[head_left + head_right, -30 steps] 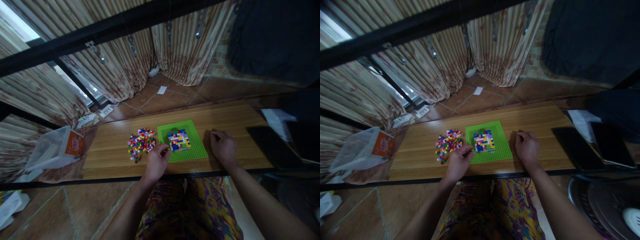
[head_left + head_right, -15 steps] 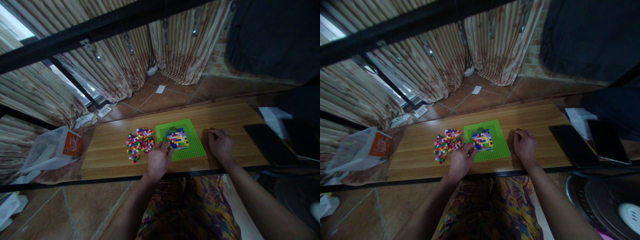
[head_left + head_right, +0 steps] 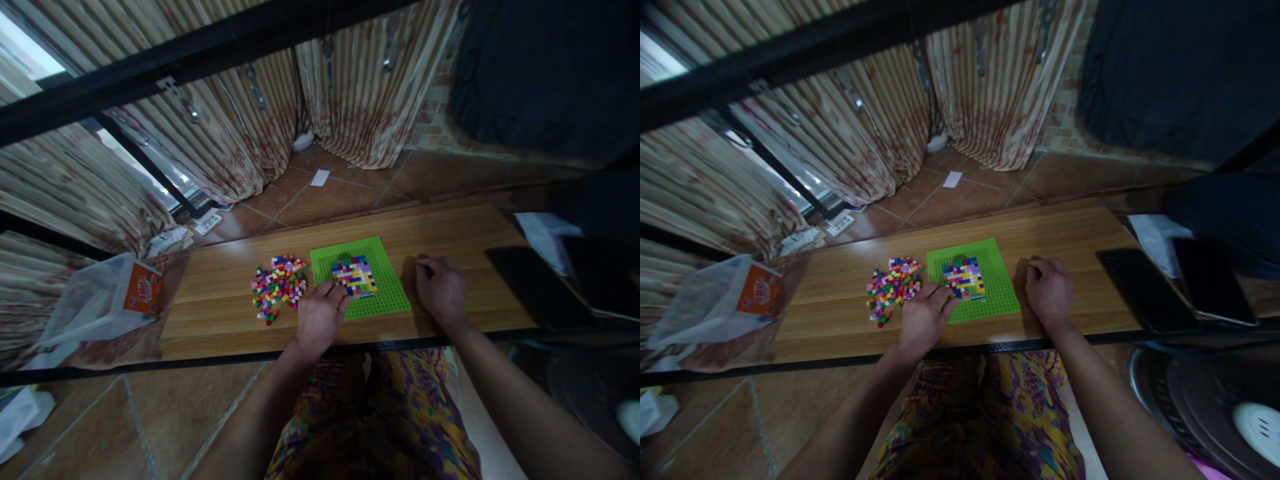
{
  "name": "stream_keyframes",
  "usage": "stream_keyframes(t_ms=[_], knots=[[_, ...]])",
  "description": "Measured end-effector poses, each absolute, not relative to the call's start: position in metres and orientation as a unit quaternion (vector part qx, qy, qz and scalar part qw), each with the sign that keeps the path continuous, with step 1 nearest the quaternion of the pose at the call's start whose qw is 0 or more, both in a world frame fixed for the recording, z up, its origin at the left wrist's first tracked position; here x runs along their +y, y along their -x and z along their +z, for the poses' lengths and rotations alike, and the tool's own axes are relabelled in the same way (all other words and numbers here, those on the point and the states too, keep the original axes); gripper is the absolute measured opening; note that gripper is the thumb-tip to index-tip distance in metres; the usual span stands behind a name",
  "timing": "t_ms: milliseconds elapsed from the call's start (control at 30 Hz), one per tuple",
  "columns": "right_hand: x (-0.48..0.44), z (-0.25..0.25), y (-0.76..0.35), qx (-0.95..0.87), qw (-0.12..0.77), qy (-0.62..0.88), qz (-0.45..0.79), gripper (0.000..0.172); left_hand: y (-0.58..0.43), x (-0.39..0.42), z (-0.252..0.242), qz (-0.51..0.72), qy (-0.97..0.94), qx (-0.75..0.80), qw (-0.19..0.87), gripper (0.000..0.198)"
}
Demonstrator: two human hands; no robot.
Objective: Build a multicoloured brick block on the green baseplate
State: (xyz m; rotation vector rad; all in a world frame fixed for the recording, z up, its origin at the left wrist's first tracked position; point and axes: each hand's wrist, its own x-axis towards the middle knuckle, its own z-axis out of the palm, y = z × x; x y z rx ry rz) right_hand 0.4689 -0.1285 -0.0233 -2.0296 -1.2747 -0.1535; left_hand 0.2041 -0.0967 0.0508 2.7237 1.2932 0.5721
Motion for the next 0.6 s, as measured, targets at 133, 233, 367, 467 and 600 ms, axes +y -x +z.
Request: stream_keyframes(t_ms=[133,233,367,467,600], knots=[[-0.128,-0.022,-0.468,-0.488,0.363,0.792,-0.056,0.03,-0.206,-0.094,0.053,0.157,-0.898,0.411,0.02,0.017],[-0.128,-0.022,-0.468,-0.484,0.362,0.795,-0.054,0.031,-0.209,-0.091,0.058,0.137,-0.902,0.409,0.014,0.018],[-0.128,-0.022,-0.468,-0.484,0.359,0.796,-0.056,0.03,-0.214,-0.086,0.061,0.145,-0.908,0.392,0.017,0.021],[-0.128,-0.022,-0.468,-0.485,0.359,0.795,-0.058,0.03,-0.214,-0.084,0.058,0.165,-0.908,0.384,0.017,0.023],[-0.128,-0.023,-0.468,-0.49,0.363,0.79,-0.059,0.029,-0.211,-0.083,0.049,0.195,-0.907,0.372,0.019,0.026]])
